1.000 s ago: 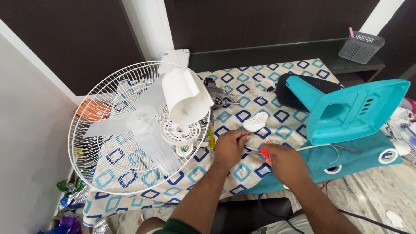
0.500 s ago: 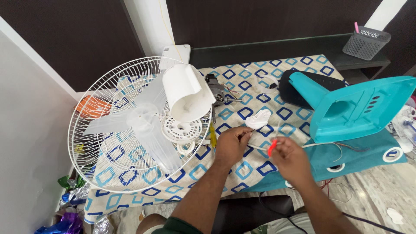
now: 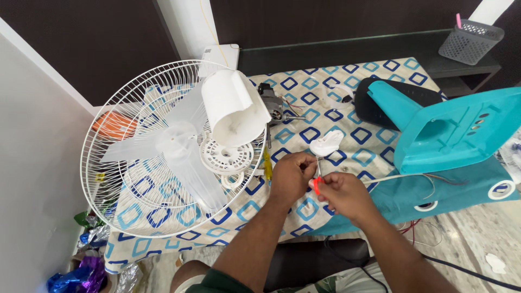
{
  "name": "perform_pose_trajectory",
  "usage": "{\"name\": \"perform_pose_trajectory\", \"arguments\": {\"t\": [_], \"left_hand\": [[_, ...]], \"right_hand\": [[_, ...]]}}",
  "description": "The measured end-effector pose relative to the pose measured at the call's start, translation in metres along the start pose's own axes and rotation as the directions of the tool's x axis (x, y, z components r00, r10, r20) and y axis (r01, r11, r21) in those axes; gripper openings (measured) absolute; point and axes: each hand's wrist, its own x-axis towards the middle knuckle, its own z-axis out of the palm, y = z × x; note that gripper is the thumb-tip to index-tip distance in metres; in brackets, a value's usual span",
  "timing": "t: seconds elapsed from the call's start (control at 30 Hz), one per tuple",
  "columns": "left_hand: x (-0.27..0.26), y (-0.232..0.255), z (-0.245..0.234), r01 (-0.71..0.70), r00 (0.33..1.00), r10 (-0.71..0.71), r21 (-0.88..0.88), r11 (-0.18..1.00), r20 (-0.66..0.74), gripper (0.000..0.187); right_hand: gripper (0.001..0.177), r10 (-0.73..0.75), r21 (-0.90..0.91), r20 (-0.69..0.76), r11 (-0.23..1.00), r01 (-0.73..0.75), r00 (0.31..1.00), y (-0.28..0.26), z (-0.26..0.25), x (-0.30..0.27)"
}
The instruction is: The person is repairing an electric fan by cutting and stripping wires, then connecting them to the fan motor. They use scissors to cut the wire and their hands to strip and twist the wire ends before attaching them to the motor terminals.
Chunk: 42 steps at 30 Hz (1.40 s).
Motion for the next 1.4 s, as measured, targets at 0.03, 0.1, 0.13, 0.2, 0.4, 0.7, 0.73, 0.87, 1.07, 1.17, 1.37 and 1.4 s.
{"name": "perform_pose_trajectory", "arguments": {"t": [0.03, 0.1, 0.13, 0.2, 0.4, 0.7, 0.73, 0.87, 1.07, 1.17, 1.37, 1.4], "left_hand": [[0.0, 0.0, 0.001, -0.007, 1.0, 0.007, 0.0, 1.0, -0.009, 0.012], [0.0, 0.0, 0.001, -0.021, 0.999, 0.021, 0.003, 1.0, -0.027, 0.013], [0.0, -0.001, 0.001, -0.029, 0.999, 0.029, 0.013, 0.999, -0.024, 0.012], [0.0, -0.001, 0.0, -0.046, 0.999, 0.046, 0.032, 0.998, -0.019, 0.011], [0.0, 0.001, 0.001, -0.025, 0.999, 0.025, -0.013, 1.0, -0.028, 0.012], [-0.001, 0.003, -0.001, -0.042, 0.999, 0.041, -0.011, 0.999, -0.033, 0.011], [-0.001, 0.004, -0.001, -0.043, 0.998, 0.042, -0.007, 0.999, -0.035, 0.011], [-0.001, 0.003, 0.0, -0.044, 0.998, 0.044, -0.003, 0.999, -0.033, 0.012], [-0.001, 0.002, 0.001, -0.045, 0.998, 0.044, -0.002, 0.999, -0.035, 0.012], [-0.001, 0.002, 0.0, -0.015, 1.0, 0.015, 0.001, 1.0, -0.026, 0.013], [-0.001, 0.003, -0.001, 0.006, 1.0, -0.006, -0.026, 1.0, -0.004, 0.013], [-0.001, 0.003, -0.001, 0.002, 1.0, -0.002, -0.034, 0.999, -0.004, 0.013]], "right_hand": [[0.027, -0.009, 0.02, 0.007, 1.0, 0.009, 1.0, 0.0, -0.001, 0.001], [0.027, -0.028, 0.062, 0.022, 0.998, 0.026, 0.999, 0.002, -0.005, 0.003], [0.024, -0.029, 0.066, 0.017, 0.997, 0.028, 0.999, 0.004, -0.005, 0.004], [0.02, -0.033, 0.075, 0.006, 0.997, 0.033, 0.999, 0.009, -0.006, 0.004], [0.02, -0.047, 0.128, 0.015, 0.991, 0.044, 0.999, 0.014, -0.007, 0.004], [0.022, -0.058, 0.082, -0.038, 0.995, 0.061, 0.998, 0.017, -0.007, 0.002], [0.023, -0.063, 0.093, -0.033, 0.993, 0.066, 0.997, 0.017, -0.007, 0.002], [0.023, -0.075, 0.141, -0.009, 0.987, 0.075, 0.997, 0.02, -0.008, 0.002], [0.02, -0.065, 0.137, -0.008, 0.988, 0.066, 0.998, 0.02, -0.008, 0.002], [0.019, -0.064, 0.178, -0.049, 0.981, 0.071, 0.997, 0.02, -0.008, 0.002], [0.017, -0.096, 0.263, -0.121, 0.957, 0.125, 0.988, 0.023, -0.006, 0.0], [0.017, -0.103, 0.252, -0.132, 0.958, 0.133, 0.986, 0.023, -0.005, 0.0]]}}
